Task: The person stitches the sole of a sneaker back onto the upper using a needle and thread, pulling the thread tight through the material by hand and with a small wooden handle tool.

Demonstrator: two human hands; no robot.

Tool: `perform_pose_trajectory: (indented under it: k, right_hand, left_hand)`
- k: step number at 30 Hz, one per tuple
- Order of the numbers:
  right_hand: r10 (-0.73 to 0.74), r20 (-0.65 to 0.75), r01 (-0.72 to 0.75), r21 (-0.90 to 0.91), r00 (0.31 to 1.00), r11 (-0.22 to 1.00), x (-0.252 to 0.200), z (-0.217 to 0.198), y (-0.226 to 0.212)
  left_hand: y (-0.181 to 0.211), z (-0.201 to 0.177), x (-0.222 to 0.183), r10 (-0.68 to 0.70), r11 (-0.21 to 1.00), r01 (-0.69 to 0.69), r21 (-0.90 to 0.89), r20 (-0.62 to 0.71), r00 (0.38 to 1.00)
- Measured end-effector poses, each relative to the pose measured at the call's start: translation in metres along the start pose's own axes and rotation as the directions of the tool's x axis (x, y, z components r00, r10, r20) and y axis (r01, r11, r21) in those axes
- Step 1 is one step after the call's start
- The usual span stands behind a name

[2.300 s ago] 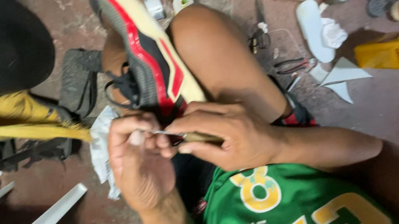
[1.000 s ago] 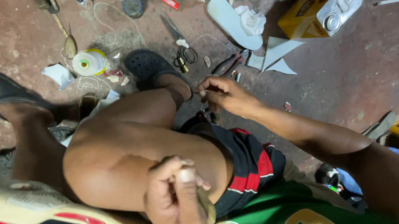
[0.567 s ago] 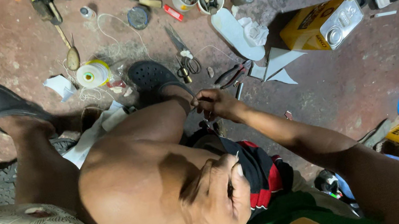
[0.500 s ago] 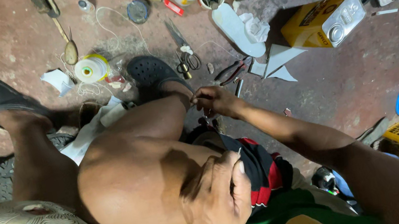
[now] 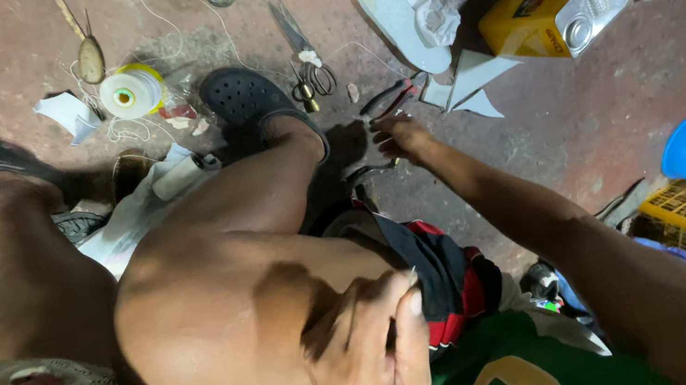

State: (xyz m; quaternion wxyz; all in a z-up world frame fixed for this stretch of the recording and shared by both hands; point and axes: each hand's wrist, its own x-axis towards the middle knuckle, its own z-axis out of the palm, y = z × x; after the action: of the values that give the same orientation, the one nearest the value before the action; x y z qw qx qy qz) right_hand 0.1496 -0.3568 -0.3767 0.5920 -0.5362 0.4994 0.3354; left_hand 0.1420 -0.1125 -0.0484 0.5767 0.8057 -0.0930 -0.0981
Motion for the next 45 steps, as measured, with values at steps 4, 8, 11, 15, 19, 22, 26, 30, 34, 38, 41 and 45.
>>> perform_pose_trajectory:
  k: [4,8,11,15,19,22,26,30,34,38,41,45]
  right_hand:
    - [0.025,-0.005,-0.025,0.008,1.0,1.0,0.01,-0.009,0.01]
    - [-0.074,-0.038,0.071,-0.072,0.997,0.995,0.009,-0.012,0.015]
    - [-0.262,-0.159,0.252,-0.084,0.952,0.964,0.004,-0.01,-0.003]
    - [-0.373,-0.338,0.36,-0.103,0.864,0.927,-0.007,-0.02,-0.018]
    - [-0.28,-0.511,0.191,-0.22,0.813,0.957,-0.016,-0.03,-0.02]
    - [-0.286,-0.513,0.137,-0.309,0.809,0.941,-0.018,-0.034,-0.013]
    - [-0.618,-0.349,0.27,-0.673,0.705,0.689,-0.007,-0.036,0.007]
    - [-0.773,-0.116,0.246,-0.909,0.623,0.335,0.015,-0.036,0.019]
    - [-0.766,-0.103,0.256,-0.907,0.634,0.334,0.018,-0.03,0.017]
    - [-0.81,-0.034,0.444,-0.823,0.585,0.355,0.001,-0.029,0.008]
    - [-0.832,0.02,0.465,-0.837,0.555,0.29,-0.013,-0.028,0.003]
    - [-0.814,0.06,0.652,-0.633,0.578,0.417,-0.021,-0.018,-0.006]
  left_hand:
    - [-0.012,-0.03,-0.044,-0.226,0.922,0.238,-0.306,0.077,0.971]
    - [-0.069,-0.074,-0.083,-0.105,0.763,0.14,-0.632,0.092,0.99]
    - [-0.085,-0.076,-0.098,-0.103,0.65,0.162,-0.743,0.125,0.987]
    - [-0.055,-0.057,-0.104,-0.323,0.834,0.26,-0.488,-0.049,0.945]
    - [-0.031,-0.042,-0.08,-0.287,0.937,0.229,-0.262,-0.211,0.934]
    - [-0.025,-0.041,-0.064,-0.273,0.94,0.205,-0.272,-0.241,0.931]
    - [-0.014,-0.031,-0.054,-0.26,0.958,0.203,-0.2,-0.323,0.91]
    - [-0.008,-0.038,-0.047,-0.288,0.954,0.251,-0.166,-0.259,0.922]
    - [-0.005,-0.032,-0.032,-0.225,0.974,0.21,-0.084,-0.303,0.926]
    - [0.0,-0.041,-0.023,-0.166,0.986,0.165,-0.023,-0.237,0.957]
    - [0.006,-0.039,-0.023,-0.179,0.984,0.175,-0.038,-0.245,0.953]
    - [0.005,-0.027,-0.023,-0.187,0.975,0.139,-0.171,-0.312,0.932]
